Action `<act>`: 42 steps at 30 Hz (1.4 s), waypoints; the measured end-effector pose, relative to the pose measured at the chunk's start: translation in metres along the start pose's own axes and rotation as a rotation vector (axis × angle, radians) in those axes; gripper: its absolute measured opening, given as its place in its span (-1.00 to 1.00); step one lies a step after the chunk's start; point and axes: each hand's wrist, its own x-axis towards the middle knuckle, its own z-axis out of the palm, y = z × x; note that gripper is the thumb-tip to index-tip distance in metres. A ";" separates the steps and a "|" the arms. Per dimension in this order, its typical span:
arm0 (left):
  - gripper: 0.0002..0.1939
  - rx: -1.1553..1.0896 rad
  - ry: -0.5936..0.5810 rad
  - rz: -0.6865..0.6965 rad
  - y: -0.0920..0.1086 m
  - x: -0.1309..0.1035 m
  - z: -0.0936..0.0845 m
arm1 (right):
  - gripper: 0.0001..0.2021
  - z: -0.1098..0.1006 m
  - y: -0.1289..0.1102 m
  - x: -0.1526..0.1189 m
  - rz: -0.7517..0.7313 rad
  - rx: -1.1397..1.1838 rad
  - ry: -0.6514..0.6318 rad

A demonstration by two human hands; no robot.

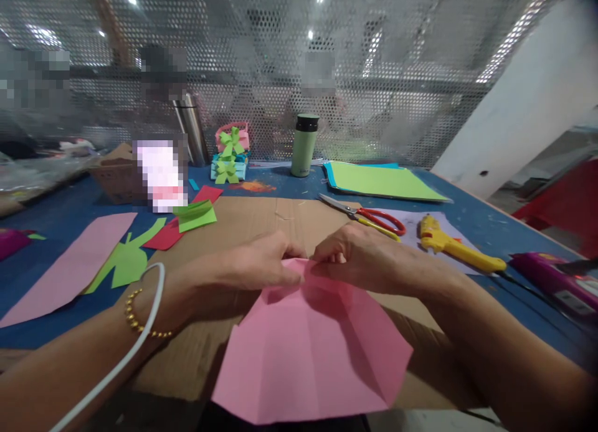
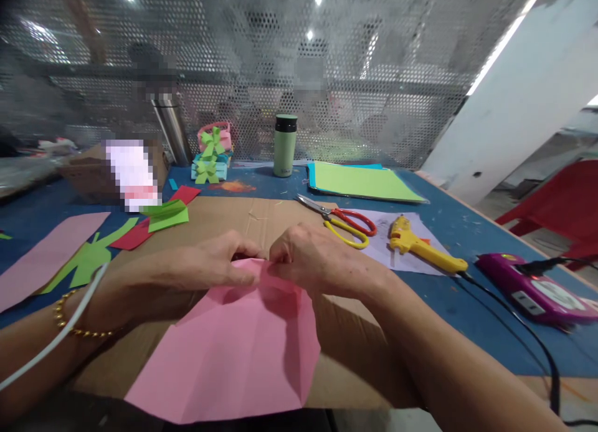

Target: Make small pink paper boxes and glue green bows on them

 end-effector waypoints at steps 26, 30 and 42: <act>-0.68 0.483 0.143 -0.055 0.030 -0.030 -0.002 | -0.81 0.006 0.010 -0.002 -0.113 -0.013 0.138; -0.66 0.461 0.215 -0.026 0.018 -0.038 0.000 | -0.82 0.009 0.000 -0.008 -0.089 -0.102 0.202; -0.74 0.330 0.248 0.121 0.019 -0.001 -0.018 | -0.80 0.001 -0.016 0.006 -0.132 -0.229 0.206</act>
